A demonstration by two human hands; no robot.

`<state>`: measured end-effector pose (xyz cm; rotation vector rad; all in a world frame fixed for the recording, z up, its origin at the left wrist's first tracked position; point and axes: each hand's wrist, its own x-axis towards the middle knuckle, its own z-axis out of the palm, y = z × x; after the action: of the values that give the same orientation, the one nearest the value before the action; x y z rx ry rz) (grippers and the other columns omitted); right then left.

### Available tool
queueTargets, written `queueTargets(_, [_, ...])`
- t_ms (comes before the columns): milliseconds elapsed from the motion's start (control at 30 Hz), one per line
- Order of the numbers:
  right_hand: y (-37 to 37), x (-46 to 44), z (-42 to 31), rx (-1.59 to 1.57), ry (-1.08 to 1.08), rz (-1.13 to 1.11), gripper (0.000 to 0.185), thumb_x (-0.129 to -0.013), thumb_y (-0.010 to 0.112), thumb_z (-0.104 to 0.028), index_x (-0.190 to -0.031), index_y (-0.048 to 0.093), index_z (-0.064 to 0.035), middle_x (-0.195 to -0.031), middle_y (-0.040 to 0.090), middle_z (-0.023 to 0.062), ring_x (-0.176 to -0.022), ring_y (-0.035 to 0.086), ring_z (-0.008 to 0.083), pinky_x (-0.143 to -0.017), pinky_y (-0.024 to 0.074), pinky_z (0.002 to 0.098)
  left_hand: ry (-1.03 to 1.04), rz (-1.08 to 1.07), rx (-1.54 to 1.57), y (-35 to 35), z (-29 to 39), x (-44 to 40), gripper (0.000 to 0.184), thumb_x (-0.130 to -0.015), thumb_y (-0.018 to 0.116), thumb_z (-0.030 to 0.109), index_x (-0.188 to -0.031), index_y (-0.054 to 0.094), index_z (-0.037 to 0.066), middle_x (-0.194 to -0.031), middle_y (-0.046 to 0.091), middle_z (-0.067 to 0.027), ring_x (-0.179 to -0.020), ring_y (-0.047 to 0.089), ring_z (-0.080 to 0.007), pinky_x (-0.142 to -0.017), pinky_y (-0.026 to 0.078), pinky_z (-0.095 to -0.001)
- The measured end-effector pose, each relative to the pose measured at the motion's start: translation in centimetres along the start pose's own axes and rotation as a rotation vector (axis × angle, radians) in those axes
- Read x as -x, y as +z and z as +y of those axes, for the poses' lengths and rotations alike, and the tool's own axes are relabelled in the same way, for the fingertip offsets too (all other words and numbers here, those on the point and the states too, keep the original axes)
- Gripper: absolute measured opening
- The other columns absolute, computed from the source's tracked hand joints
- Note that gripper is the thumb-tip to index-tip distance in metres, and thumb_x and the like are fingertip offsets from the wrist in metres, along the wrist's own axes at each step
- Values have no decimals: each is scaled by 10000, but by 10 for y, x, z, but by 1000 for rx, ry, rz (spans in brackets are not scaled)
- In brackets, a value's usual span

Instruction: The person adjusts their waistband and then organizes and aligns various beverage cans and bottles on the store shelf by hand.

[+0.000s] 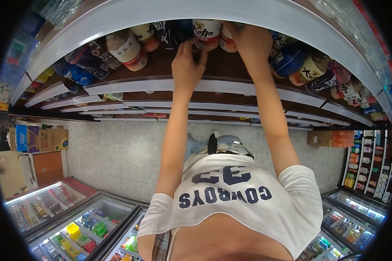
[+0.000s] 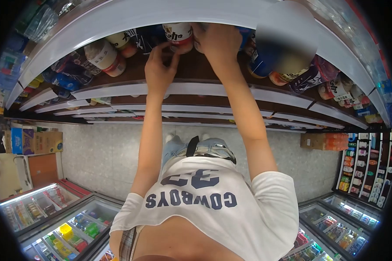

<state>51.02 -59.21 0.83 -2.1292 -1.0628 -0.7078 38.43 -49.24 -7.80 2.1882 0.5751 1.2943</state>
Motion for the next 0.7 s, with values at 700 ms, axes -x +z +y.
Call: queueTargets(700, [22,14,-102,-391,-67,57,511,-805,762,-369,-1108,642,24,-704,634,186,-559,573,302,-562,484,384,176,269,139,-60,-53,11,765,-785,800,149,-1366,343,-46,-1366,413,-269,-1275,406,-414,-1059,327,-467])
